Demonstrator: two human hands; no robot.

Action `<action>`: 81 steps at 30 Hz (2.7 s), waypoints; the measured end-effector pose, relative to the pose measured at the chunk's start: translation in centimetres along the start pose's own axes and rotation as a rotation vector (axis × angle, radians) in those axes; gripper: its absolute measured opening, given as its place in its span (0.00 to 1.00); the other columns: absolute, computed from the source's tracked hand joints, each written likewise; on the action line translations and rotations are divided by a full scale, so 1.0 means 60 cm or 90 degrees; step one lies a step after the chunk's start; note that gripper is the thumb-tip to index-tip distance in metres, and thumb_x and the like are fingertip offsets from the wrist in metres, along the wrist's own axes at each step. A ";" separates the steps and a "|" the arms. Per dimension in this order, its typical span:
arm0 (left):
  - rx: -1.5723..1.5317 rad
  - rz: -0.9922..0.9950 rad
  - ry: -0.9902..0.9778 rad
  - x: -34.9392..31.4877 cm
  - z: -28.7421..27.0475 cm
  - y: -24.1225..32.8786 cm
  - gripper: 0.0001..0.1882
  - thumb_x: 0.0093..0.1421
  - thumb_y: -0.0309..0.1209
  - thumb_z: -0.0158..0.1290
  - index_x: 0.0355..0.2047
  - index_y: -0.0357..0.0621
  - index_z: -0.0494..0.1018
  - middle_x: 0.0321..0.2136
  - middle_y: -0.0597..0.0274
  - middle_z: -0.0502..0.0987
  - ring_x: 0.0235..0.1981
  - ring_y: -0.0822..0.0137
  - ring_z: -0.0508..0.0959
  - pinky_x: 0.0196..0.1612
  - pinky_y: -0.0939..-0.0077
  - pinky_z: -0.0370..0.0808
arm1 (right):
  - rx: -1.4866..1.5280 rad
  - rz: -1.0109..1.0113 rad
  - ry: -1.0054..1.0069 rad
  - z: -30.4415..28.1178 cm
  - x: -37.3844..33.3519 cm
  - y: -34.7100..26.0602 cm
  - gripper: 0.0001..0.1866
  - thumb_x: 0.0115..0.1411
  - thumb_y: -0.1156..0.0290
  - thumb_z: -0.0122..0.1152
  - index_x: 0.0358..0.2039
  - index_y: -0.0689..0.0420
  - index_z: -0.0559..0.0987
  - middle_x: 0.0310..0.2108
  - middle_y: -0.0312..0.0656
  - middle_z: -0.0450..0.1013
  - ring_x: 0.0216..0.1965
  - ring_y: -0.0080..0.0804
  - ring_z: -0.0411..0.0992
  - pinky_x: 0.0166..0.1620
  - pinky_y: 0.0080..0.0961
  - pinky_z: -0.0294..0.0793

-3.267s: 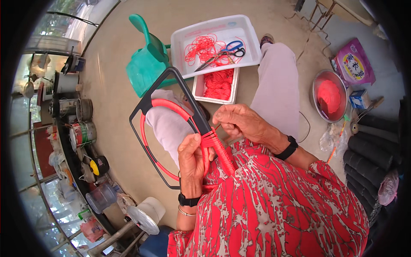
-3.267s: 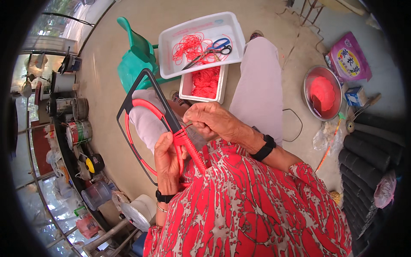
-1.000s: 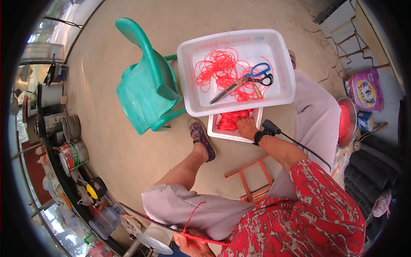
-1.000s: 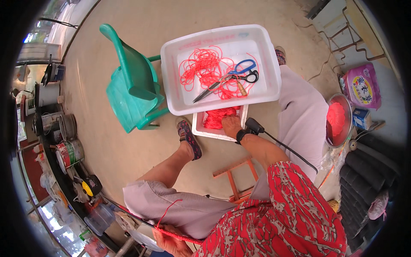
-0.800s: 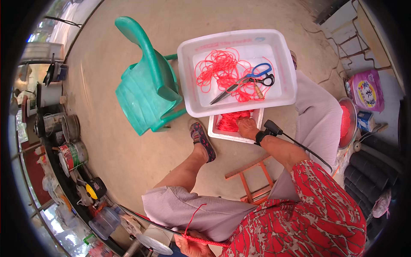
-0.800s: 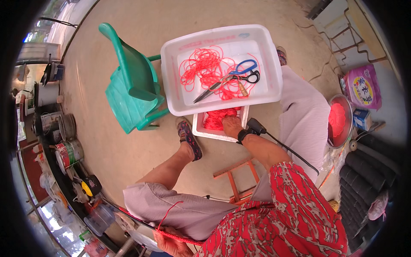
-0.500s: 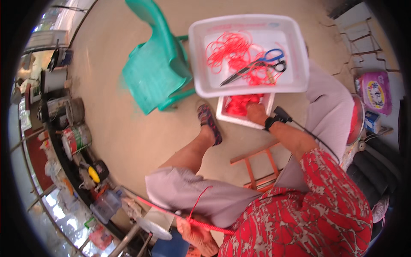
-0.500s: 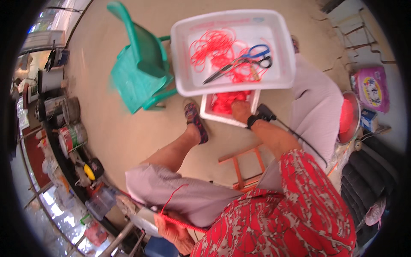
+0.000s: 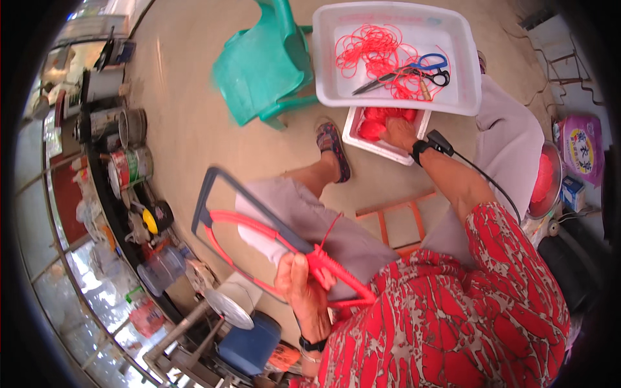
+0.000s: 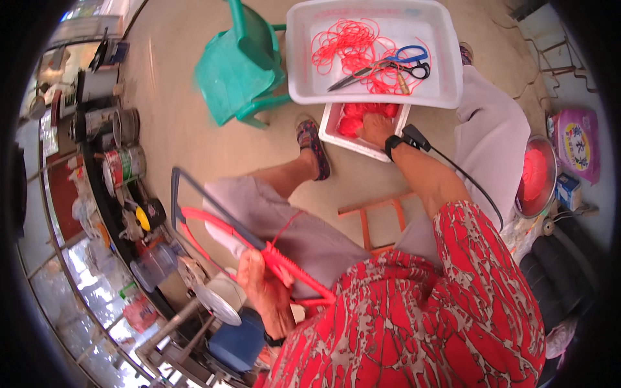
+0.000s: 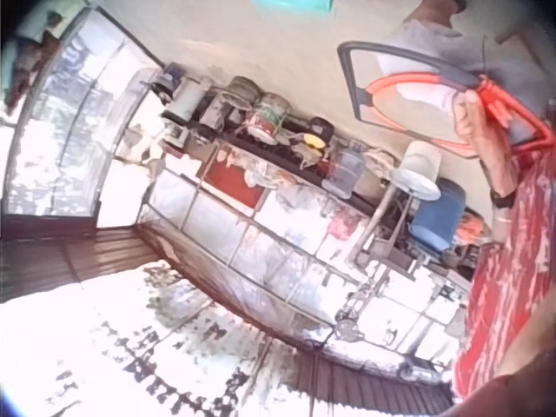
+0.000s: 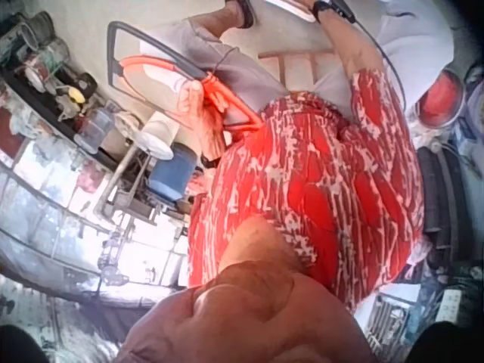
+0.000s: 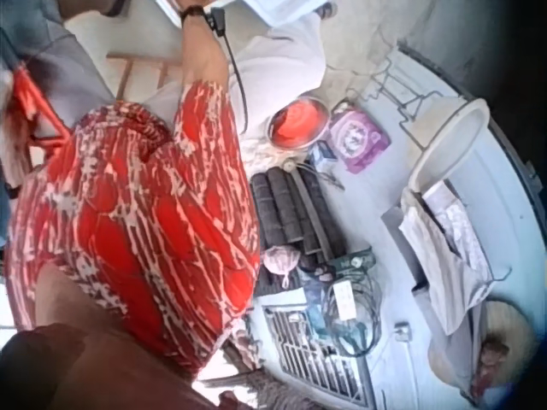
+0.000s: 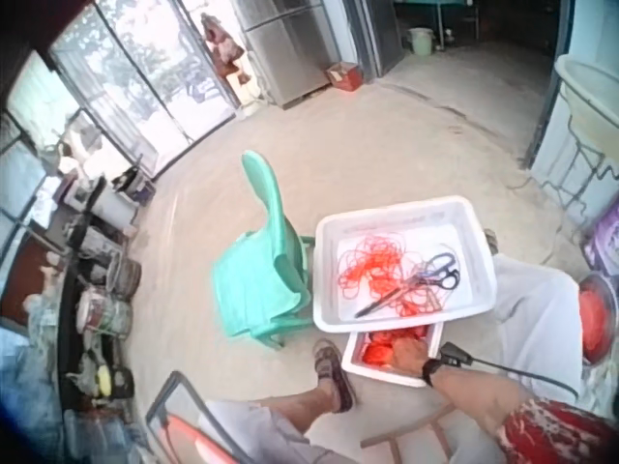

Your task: The person is manually wrapping a red plastic cord around a black furniture frame.

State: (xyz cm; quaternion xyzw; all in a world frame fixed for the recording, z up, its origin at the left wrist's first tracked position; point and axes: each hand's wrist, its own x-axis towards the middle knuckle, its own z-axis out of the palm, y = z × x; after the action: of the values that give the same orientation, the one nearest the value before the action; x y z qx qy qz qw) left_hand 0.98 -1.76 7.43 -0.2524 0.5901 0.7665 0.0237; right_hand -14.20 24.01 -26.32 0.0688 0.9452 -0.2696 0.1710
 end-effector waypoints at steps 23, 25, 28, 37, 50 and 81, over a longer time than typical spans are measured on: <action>-0.181 0.074 -0.059 0.119 -0.074 -0.149 0.11 0.63 0.33 0.52 0.31 0.36 0.70 0.18 0.54 0.75 0.08 0.67 0.69 0.09 0.80 0.62 | 0.440 -0.030 -0.226 -0.186 -0.118 -0.057 0.11 0.54 0.63 0.61 0.34 0.55 0.77 0.28 0.33 0.74 0.28 0.18 0.70 0.29 0.19 0.70; -0.194 0.080 -0.064 0.124 -0.077 -0.155 0.11 0.63 0.33 0.52 0.31 0.36 0.70 0.18 0.54 0.75 0.08 0.67 0.69 0.08 0.80 0.62 | 0.437 -0.070 -0.267 -0.218 -0.142 -0.057 0.15 0.54 0.66 0.62 0.41 0.55 0.75 0.33 0.32 0.73 0.35 0.17 0.69 0.37 0.19 0.71; -0.211 0.073 -0.066 0.127 -0.083 -0.157 0.12 0.63 0.34 0.52 0.31 0.35 0.70 0.18 0.53 0.75 0.08 0.67 0.69 0.08 0.81 0.62 | 0.441 -0.194 -0.201 -0.255 -0.181 -0.075 0.16 0.53 0.72 0.60 0.44 0.57 0.74 0.36 0.31 0.73 0.37 0.17 0.69 0.41 0.17 0.70; -0.223 0.021 -0.104 0.147 -0.069 -0.179 0.11 0.62 0.32 0.53 0.32 0.35 0.72 0.18 0.54 0.75 0.09 0.69 0.70 0.09 0.82 0.62 | 0.475 -0.180 -0.007 -0.317 -0.250 -0.099 0.22 0.54 0.66 0.62 0.49 0.60 0.72 0.40 0.36 0.74 0.40 0.20 0.70 0.47 0.19 0.68; -0.089 0.040 -0.161 0.151 -0.018 -0.211 0.11 0.63 0.32 0.51 0.29 0.35 0.72 0.16 0.59 0.75 0.08 0.75 0.70 0.08 0.87 0.57 | 1.081 -0.123 -0.052 -0.296 -0.244 -0.053 0.18 0.64 0.56 0.53 0.47 0.55 0.72 0.38 0.42 0.74 0.41 0.32 0.72 0.48 0.30 0.72; 0.052 0.091 -0.123 0.162 0.024 -0.232 0.11 0.63 0.30 0.50 0.26 0.34 0.72 0.15 0.60 0.74 0.08 0.76 0.68 0.08 0.83 0.59 | 1.014 -0.118 -0.099 -0.361 -0.349 -0.035 0.28 0.59 0.73 0.54 0.59 0.62 0.61 0.20 0.31 0.55 0.16 0.18 0.55 0.17 0.17 0.62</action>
State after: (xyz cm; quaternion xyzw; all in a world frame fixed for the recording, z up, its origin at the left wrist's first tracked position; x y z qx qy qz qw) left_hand -3.35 1.20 -8.76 -0.1332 0.6326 0.7621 0.0359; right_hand -1.33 32.97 -0.51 0.0725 0.4565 -0.8795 0.1131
